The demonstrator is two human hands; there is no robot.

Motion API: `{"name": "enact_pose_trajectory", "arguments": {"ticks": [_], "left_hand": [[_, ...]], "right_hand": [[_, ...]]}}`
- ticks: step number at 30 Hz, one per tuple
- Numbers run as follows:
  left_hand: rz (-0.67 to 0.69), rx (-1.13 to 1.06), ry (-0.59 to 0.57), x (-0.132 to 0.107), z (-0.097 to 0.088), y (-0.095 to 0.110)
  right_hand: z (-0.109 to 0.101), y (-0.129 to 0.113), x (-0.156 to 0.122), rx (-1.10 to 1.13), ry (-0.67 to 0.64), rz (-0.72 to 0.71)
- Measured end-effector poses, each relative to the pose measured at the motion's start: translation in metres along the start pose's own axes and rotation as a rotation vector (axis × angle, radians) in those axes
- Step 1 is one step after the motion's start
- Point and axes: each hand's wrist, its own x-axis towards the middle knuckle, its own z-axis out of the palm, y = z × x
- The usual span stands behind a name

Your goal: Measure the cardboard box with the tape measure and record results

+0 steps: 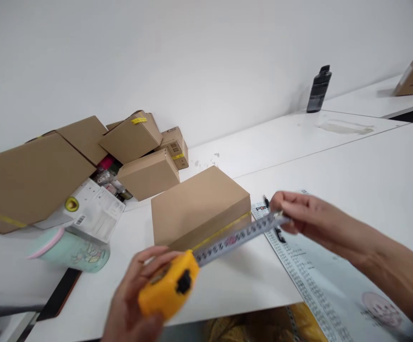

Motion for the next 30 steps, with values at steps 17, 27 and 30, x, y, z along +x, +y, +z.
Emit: {"name": "enact_pose_trajectory", "arguments": {"ticks": [17,27,30], "left_hand": [[-0.103,-0.175,-0.077,0.094,-0.099,-0.045],[-0.049,-0.294,-0.139,0.113,-0.090,-0.057],[-0.043,-0.318,-0.159,0.115,-0.093,-0.062]], "right_hand": [[0.020,0.017,0.157,-0.250,0.202,0.068],[0.032,0.025,0.150,-0.291,0.160,0.253],[0.030,0.032,0.154,-0.296,0.197,0.276]]}}
